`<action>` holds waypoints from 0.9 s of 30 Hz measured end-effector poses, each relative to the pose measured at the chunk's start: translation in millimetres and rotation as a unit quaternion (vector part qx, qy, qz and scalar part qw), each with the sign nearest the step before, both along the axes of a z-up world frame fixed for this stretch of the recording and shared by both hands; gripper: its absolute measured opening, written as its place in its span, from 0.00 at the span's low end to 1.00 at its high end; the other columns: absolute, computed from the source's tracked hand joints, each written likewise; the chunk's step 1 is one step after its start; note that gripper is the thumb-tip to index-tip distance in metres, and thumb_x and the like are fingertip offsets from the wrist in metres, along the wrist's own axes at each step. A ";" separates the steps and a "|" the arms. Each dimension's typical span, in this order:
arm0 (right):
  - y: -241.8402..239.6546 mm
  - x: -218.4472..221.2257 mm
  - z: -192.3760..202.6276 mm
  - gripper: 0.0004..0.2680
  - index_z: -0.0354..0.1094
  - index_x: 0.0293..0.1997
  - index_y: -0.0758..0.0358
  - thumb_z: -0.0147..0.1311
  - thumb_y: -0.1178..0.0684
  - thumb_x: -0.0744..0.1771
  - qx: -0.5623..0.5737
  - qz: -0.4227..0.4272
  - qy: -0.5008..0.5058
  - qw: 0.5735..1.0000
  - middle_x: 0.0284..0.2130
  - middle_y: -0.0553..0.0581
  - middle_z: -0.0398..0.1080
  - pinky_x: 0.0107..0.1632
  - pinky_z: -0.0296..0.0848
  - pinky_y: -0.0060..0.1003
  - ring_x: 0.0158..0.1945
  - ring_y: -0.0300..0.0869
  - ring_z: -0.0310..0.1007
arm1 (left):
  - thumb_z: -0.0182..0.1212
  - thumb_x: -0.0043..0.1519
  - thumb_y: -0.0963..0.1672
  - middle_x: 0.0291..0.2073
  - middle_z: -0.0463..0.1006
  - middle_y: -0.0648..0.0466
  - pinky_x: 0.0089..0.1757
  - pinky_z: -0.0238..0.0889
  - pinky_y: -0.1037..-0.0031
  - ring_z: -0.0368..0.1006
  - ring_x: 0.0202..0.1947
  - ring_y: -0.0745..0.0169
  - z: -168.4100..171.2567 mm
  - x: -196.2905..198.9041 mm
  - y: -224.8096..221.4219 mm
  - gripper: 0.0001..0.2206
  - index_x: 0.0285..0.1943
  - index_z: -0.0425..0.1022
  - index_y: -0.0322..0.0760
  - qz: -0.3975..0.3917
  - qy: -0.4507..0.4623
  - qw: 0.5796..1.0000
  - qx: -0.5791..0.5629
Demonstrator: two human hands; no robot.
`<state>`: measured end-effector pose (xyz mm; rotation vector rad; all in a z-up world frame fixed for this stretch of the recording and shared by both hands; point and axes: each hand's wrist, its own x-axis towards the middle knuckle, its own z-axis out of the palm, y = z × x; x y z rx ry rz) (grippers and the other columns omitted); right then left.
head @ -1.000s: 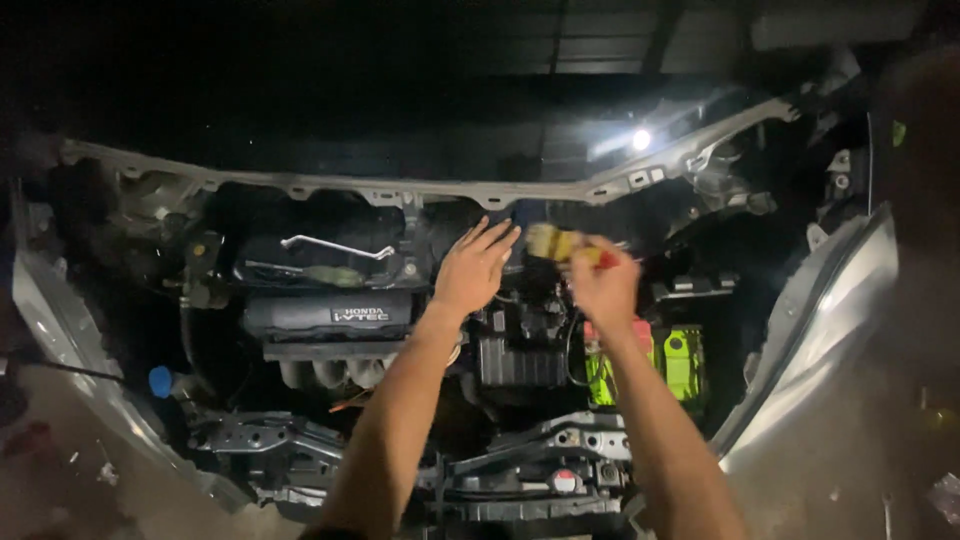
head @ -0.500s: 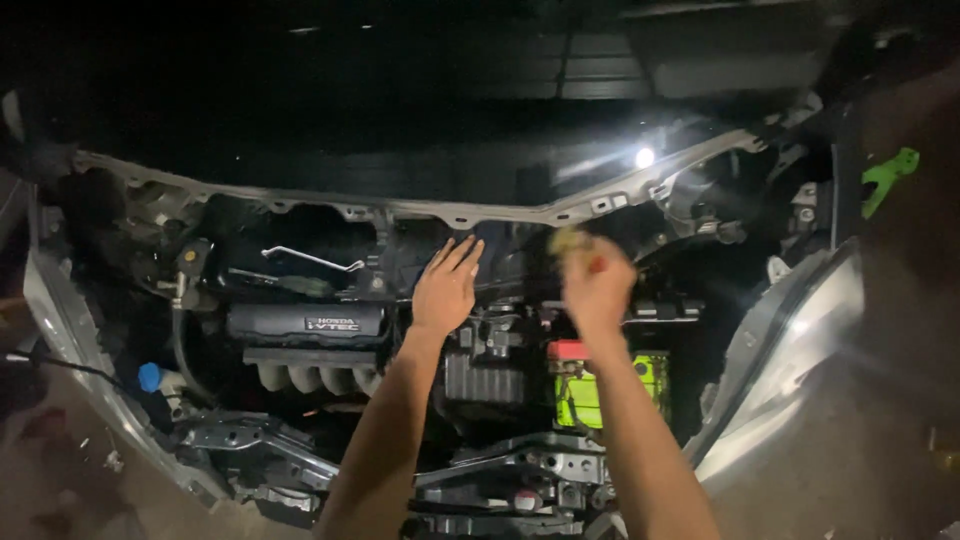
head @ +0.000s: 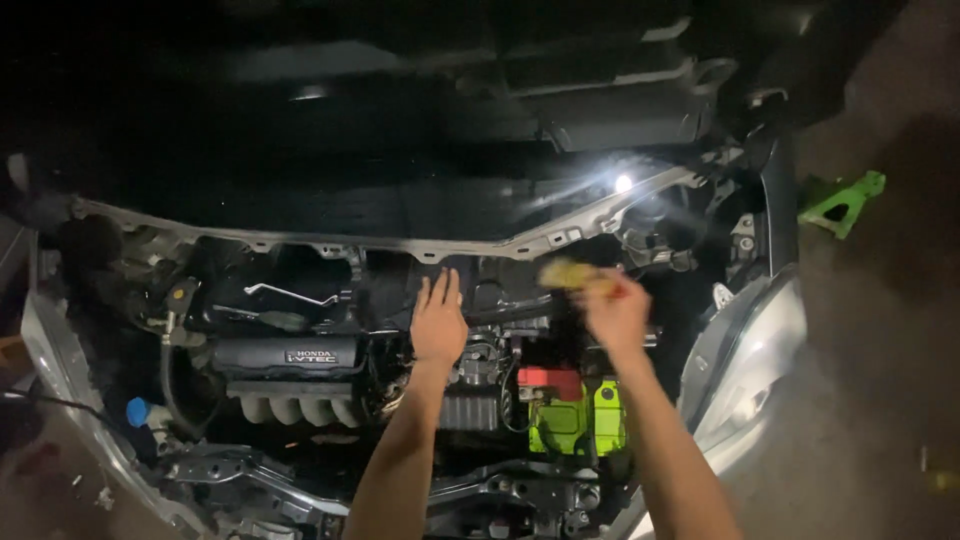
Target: The person cleans the engine bay of a car using a brush and a cloth. They scrub various components, including the engine cover and the area around the battery, then wipe the surfaces with the cloth.
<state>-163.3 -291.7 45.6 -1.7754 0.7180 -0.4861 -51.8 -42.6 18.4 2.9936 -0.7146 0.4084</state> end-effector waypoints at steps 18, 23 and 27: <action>-98.9 7.0 33.7 0.06 0.78 0.36 0.73 0.61 0.57 0.65 -0.278 0.041 0.111 0.953 0.32 0.72 0.77 0.47 0.78 0.51 0.39 0.64 0.79 | 0.43 0.75 0.46 0.75 0.56 0.49 0.68 0.50 0.48 0.50 0.75 0.39 58.2 -30.8 -56.0 0.22 0.80 0.54 0.42 -0.095 0.180 0.979 0.012; -84.4 18.2 28.9 0.09 0.77 0.49 0.65 0.62 0.53 0.67 -0.008 -0.025 0.026 0.999 0.44 0.69 0.77 0.48 0.77 0.54 0.50 0.62 0.76 | 0.39 0.75 0.46 0.80 0.44 0.53 0.72 0.36 0.50 0.38 0.79 0.41 81.8 -39.5 -66.9 0.26 0.83 0.43 0.47 -0.025 0.274 0.960 0.061; -96.2 44.8 -31.7 0.09 0.61 0.49 0.81 0.53 0.60 0.70 0.336 -0.132 -0.181 0.915 0.46 0.77 0.67 0.46 0.81 0.64 0.49 0.74 0.73 | 0.38 0.75 0.47 0.80 0.46 0.53 0.72 0.37 0.50 0.39 0.79 0.42 77.7 -41.0 -66.6 0.25 0.83 0.44 0.48 -0.014 0.270 0.962 0.045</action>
